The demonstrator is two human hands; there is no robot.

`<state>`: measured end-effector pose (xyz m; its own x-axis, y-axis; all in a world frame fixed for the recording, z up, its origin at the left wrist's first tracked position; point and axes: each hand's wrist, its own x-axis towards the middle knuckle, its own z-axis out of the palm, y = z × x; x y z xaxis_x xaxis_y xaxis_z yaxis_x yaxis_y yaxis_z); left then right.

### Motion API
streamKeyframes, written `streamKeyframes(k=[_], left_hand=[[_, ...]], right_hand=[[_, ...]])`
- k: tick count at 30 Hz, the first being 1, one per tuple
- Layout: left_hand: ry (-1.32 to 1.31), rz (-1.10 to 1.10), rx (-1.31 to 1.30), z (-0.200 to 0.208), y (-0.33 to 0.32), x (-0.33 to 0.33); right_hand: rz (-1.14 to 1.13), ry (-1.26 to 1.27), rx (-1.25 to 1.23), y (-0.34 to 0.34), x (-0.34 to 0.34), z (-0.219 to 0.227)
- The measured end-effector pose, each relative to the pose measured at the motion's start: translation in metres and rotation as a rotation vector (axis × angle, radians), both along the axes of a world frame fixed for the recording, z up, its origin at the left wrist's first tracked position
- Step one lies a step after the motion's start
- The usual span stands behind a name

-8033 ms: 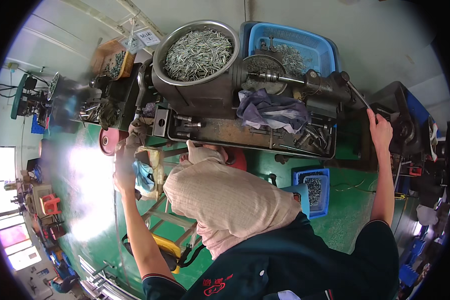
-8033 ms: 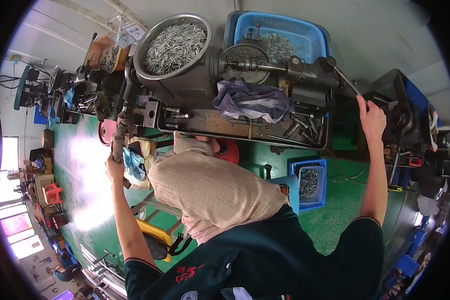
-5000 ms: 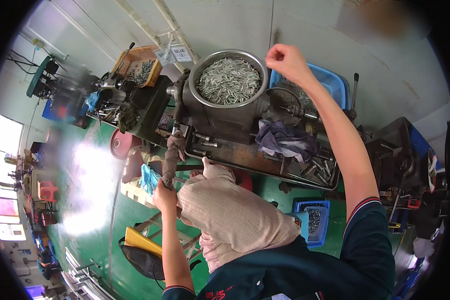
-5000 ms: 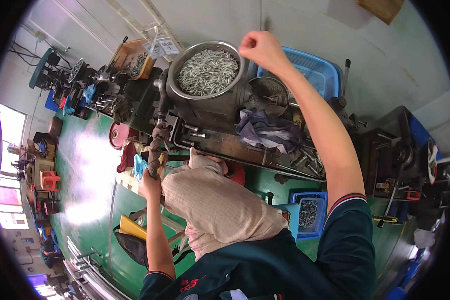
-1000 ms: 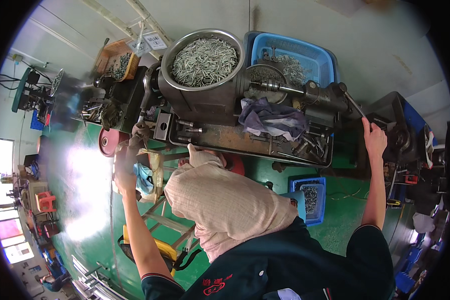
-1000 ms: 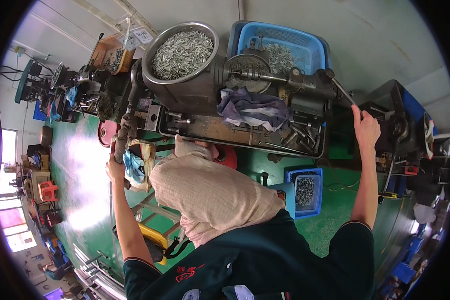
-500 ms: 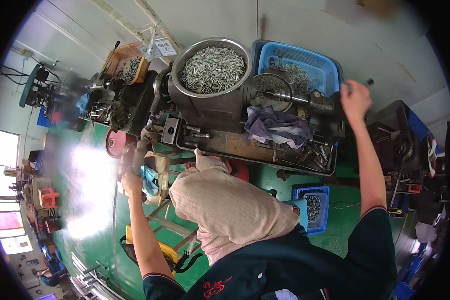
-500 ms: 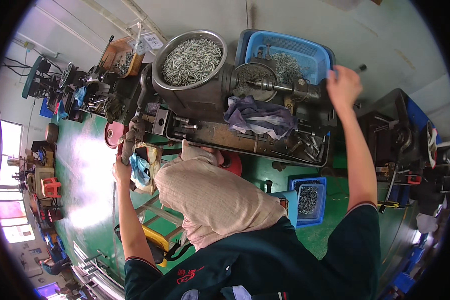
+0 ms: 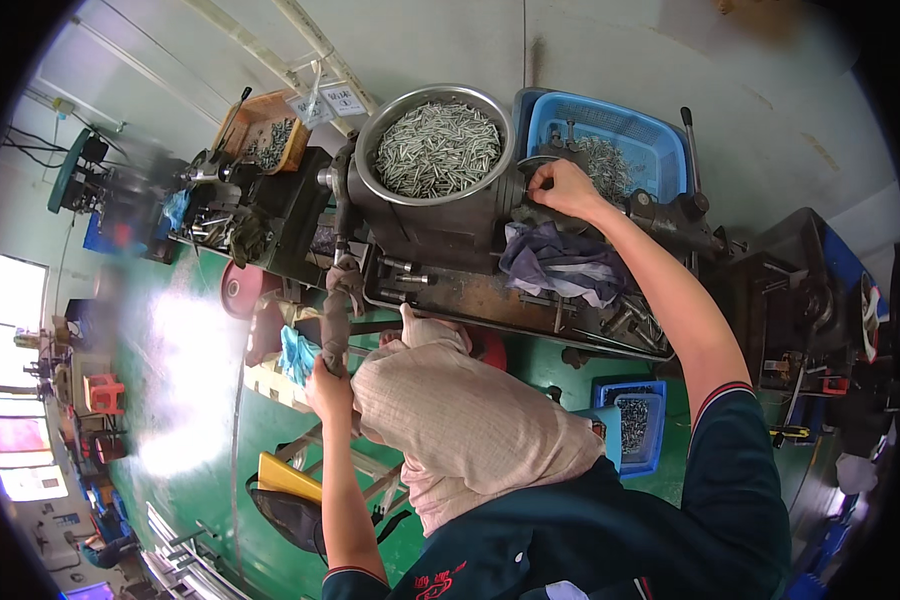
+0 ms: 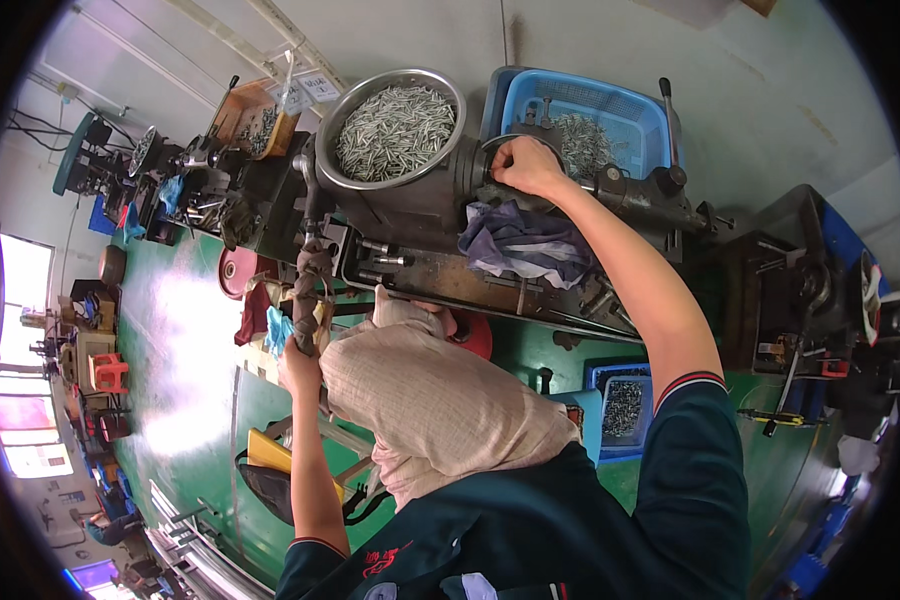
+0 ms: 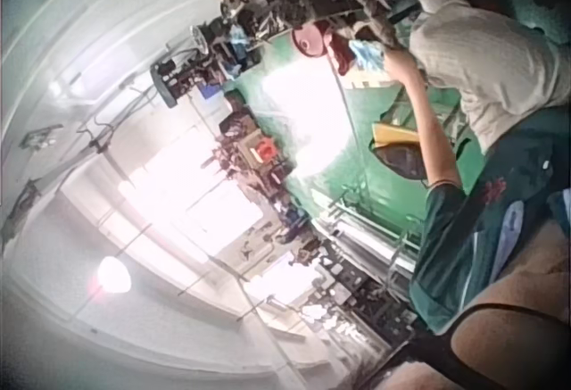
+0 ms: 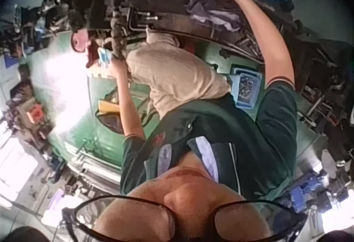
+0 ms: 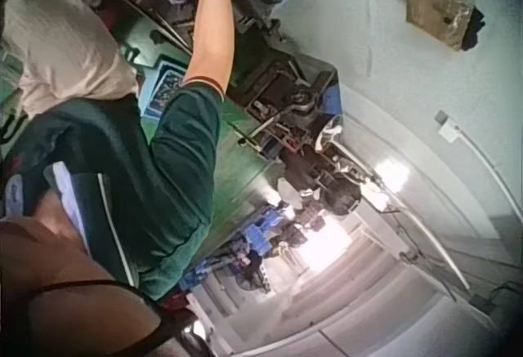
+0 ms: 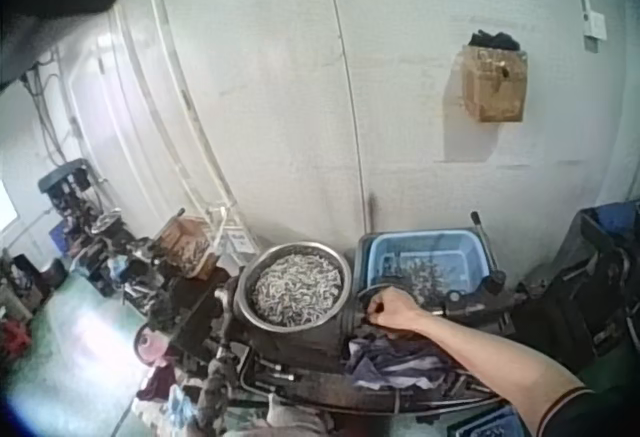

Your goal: The person puts on glasses, then repeatedly picks metal pins from a bowl, inserts them into a machine, operates the machine lever by hand, and drops the pins into a tray.

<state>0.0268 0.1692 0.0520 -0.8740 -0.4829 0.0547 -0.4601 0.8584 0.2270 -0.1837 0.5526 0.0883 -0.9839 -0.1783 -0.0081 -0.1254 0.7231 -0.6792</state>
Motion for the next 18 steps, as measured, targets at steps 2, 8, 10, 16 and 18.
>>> streamKeyframes(k=[2, 8, 10, 16, 18], left_hand=[[-0.015, -0.005, 0.001, 0.000, -0.003, -0.002], [0.005, -0.004, -0.024, -0.006, -0.004, -0.002], [-0.002, -0.022, -0.056, -0.009, -0.007, 0.000], [0.009, -0.035, -0.050, -0.007, -0.005, -0.001], [0.012, -0.028, -0.054, -0.008, -0.007, 0.000]], right_hand=[[0.000, -0.023, 0.019, -0.003, 0.000, 0.000], [0.040, 0.061, 0.252, 0.010, -0.009, 0.002], [-0.169, -0.001, 0.433, 0.015, -0.007, 0.021], [-0.335, 0.991, 0.367, -0.006, -0.009, 0.062], [-0.087, 0.877, 0.221, -0.034, -0.009, 0.079]])
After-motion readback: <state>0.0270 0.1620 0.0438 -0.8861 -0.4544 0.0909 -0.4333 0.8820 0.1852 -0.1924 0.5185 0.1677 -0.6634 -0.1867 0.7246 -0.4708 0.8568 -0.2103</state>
